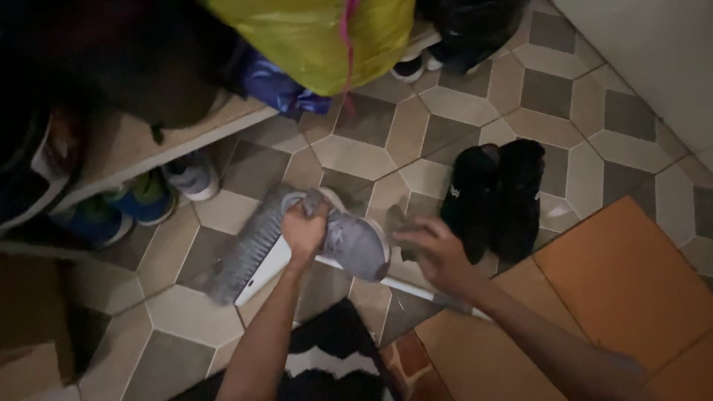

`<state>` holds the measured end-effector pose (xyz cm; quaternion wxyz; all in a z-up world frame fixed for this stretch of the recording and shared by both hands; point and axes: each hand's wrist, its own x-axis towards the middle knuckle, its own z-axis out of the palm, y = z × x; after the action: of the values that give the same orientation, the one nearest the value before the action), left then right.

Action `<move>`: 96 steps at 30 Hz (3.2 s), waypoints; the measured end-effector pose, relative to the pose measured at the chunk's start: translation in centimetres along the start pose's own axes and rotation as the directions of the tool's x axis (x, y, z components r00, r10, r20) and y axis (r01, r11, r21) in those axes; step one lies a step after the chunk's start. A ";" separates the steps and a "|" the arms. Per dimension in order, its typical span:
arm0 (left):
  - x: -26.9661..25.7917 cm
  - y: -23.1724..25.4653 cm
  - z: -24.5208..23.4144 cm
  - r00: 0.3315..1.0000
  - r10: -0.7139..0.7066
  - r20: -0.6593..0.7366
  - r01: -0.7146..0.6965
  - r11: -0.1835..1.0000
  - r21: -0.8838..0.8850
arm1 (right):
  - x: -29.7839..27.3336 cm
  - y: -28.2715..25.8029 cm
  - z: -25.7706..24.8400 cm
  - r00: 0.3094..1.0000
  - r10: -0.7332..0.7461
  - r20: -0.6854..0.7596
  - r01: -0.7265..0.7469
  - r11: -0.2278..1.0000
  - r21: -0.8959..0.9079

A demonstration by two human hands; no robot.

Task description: The person cleans a pair of grey shoes and a pair of black shoes by hand using a cloth.

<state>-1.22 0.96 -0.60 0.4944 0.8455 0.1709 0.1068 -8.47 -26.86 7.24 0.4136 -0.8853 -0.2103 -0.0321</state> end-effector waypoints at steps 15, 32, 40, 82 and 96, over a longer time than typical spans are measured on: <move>1.0 -2.7 3.6 0.980 -0.192 -0.047 0.197 0.972 0.126 | 0.1 4.0 5.0 0.998 0.059 0.000 -0.059 0.991 -0.116; 3.9 -5.7 4.5 0.983 -0.035 -0.179 0.004 0.986 -0.168 | 3.5 2.4 3.8 0.991 -0.056 -0.120 0.034 0.983 -0.179; 4.3 -1.0 3.4 0.809 -0.523 -0.270 0.246 0.717 -0.652 | 6.3 -1.7 -0.2 0.971 -0.163 -0.174 0.128 0.972 -0.196; 3.1 -6.8 0.7 0.613 -0.790 -0.019 0.281 0.240 -0.929 | 15.2 -8.5 7.5 0.815 -0.579 -0.009 0.515 0.732 -0.447; 3.5 -6.4 1.6 0.538 -0.841 -0.058 0.495 0.371 -0.786 | 9.5 -2.6 7.5 0.850 -0.527 0.017 0.453 0.713 -0.535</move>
<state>1.33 3.96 -6.95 0.7120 0.3914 0.5665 0.1373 -1.76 -16.54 6.38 0.1484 -0.8709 -0.3921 -0.2566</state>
